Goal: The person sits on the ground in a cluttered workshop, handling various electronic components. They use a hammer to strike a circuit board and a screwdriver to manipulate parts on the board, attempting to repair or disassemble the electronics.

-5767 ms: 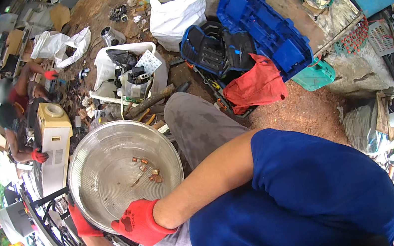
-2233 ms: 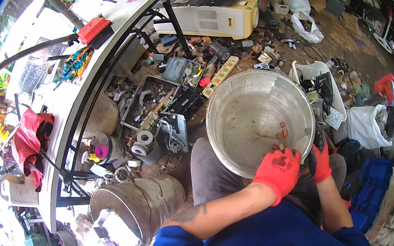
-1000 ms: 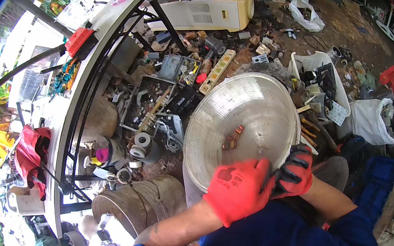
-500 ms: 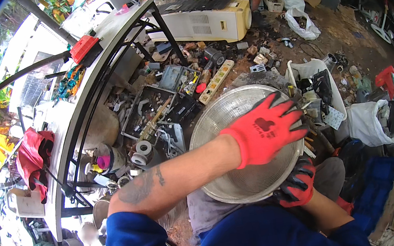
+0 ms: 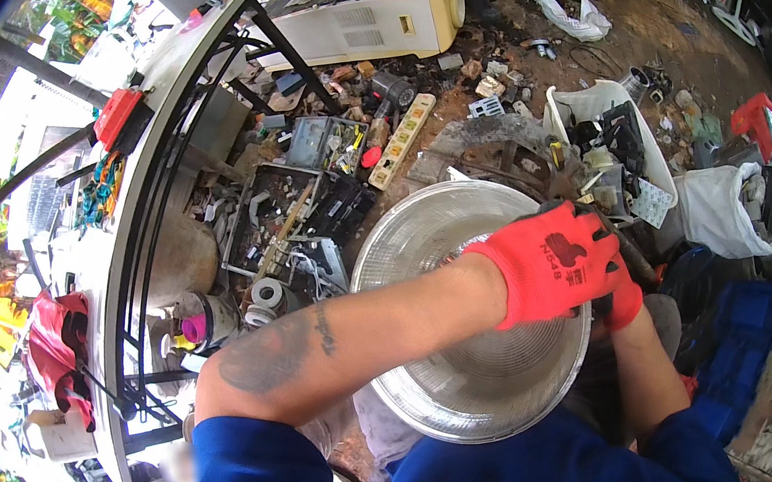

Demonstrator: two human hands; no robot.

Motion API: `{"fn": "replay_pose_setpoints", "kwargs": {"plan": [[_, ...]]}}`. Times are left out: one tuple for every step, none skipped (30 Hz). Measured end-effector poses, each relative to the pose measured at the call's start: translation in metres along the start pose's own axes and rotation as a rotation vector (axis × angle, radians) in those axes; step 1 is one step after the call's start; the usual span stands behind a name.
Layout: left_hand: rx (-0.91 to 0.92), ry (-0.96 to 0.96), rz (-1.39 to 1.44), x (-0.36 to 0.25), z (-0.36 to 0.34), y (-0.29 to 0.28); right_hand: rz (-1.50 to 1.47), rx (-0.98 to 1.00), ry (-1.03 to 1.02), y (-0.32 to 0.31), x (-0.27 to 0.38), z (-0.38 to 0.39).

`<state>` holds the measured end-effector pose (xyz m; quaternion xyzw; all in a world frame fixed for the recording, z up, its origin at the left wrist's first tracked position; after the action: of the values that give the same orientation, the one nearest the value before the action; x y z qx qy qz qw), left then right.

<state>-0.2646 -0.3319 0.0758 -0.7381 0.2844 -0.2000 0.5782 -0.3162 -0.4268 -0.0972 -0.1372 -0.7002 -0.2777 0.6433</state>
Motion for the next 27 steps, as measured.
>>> {"fn": "replay_pose_setpoints", "kwargs": {"plan": [[0.032, -0.021, 0.004, 0.005, -0.001, 0.001, -0.017, 0.071, 0.005, 0.010, 0.005, -0.014], [0.015, 0.017, -0.027, 0.001, -0.009, -0.005, -0.019, 0.116, 0.006, 0.014, 0.016, -0.024], [-0.003, 0.055, -0.058, -0.003, -0.016, -0.011, -0.019, 0.156, 0.006, 0.017, 0.024, -0.032], [0.020, 0.048, -0.096, -0.005, -0.011, -0.012, -0.059, 0.229, 0.015, 0.037, 0.019, -0.045], [0.001, 0.061, -0.070, -0.004, -0.012, -0.009, -0.071, 0.252, 0.018, 0.043, 0.022, -0.054], [-0.019, 0.074, -0.043, -0.002, -0.013, -0.005, -0.080, 0.273, 0.023, 0.048, 0.026, -0.059], [-0.030, 0.082, -0.018, 0.000, -0.015, -0.009, -0.097, 0.289, 0.023, 0.053, 0.025, -0.066], [0.055, 0.087, -0.011, -0.001, -0.017, -0.004, -0.114, 0.301, 0.019, 0.056, 0.028, -0.070], [0.141, 0.092, -0.005, -0.004, -0.019, 0.001, -0.140, 0.306, 0.027, 0.059, 0.029, -0.072], [0.226, 0.094, 0.008, -0.006, -0.018, 0.005, -0.174, 0.317, 0.052, 0.063, 0.026, -0.072], [0.174, 0.107, 0.018, -0.005, -0.015, 0.004, -0.221, 0.324, 0.082, 0.066, 0.023, -0.074], [0.122, 0.120, 0.029, -0.003, -0.011, 0.003, -0.322, 0.349, 0.152, 0.067, 0.016, -0.071], [0.067, 0.127, 0.042, -0.003, -0.007, 0.000, -0.423, 0.374, 0.229, 0.072, 0.009, -0.066], [0.036, 0.088, 0.041, 0.007, -0.010, -0.003, -0.514, 0.395, 0.287, 0.068, -0.012, -0.070], [0.005, 0.051, 0.041, 0.018, -0.010, -0.008, -0.300, 0.466, -0.007, 0.055, -0.003, -0.074], [-0.003, -0.006, 0.037, 0.031, -0.007, -0.009, -0.067, 0.464, -0.328, 0.056, 0.021, -0.076], [0.004, -0.074, 0.023, 0.042, -0.001, -0.012, 0.087, 0.405, -0.625, 0.061, 0.044, -0.075], [0.024, -0.146, 0.007, 0.051, 0.007, -0.013, -0.015, 0.436, -0.297, 0.054, 0.010, -0.085], [0.034, -0.213, -0.009, 0.060, 0.013, -0.015, -0.104, 0.459, 0.035, 0.059, -0.012, -0.086], [0.085, -0.174, -0.036, 0.062, 0.015, -0.011, -0.068, 0.445, 0.023, 0.061, -0.007, -0.083], [0.107, -0.160, -0.058, 0.063, 0.018, -0.008, -0.033, 0.431, 0.010, 0.064, -0.002, -0.078], [0.123, -0.141, -0.077, 0.064, 0.019, -0.005, -0.031, 0.412, 0.055, 0.062, -0.001, -0.077], [0.139, -0.123, -0.098, 0.064, 0.019, -0.002, -0.029, 0.392, 0.099, 0.061, -0.001, -0.076], [0.167, -0.130, -0.108, 0.064, 0.019, 0.001, -0.068, 0.374, 0.198, 0.058, -0.011, -0.077], [0.199, -0.139, -0.121, 0.065, 0.019, 0.003, -0.083, 0.363, 0.242, 0.059, -0.012, -0.078], [0.231, -0.150, -0.135, 0.066, 0.019, 0.006, -0.098, 0.351, 0.286, 0.062, -0.013, -0.078], [0.224, -0.163, -0.128, 0.069, 0.021, 0.006, -0.088, 0.343, 0.279, 0.066, -0.009, -0.077]]}}
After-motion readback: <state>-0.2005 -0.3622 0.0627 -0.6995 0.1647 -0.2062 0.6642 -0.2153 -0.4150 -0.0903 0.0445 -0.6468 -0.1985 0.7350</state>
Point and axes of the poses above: each hand's wrist, its own z-axis away from the middle knuckle, its own y-axis out of the palm, x = y × z, the point moved 9 cm from there along -z, towards the middle knuckle, and after that the axes turned 1 degree about y, right-handed, at the moved point
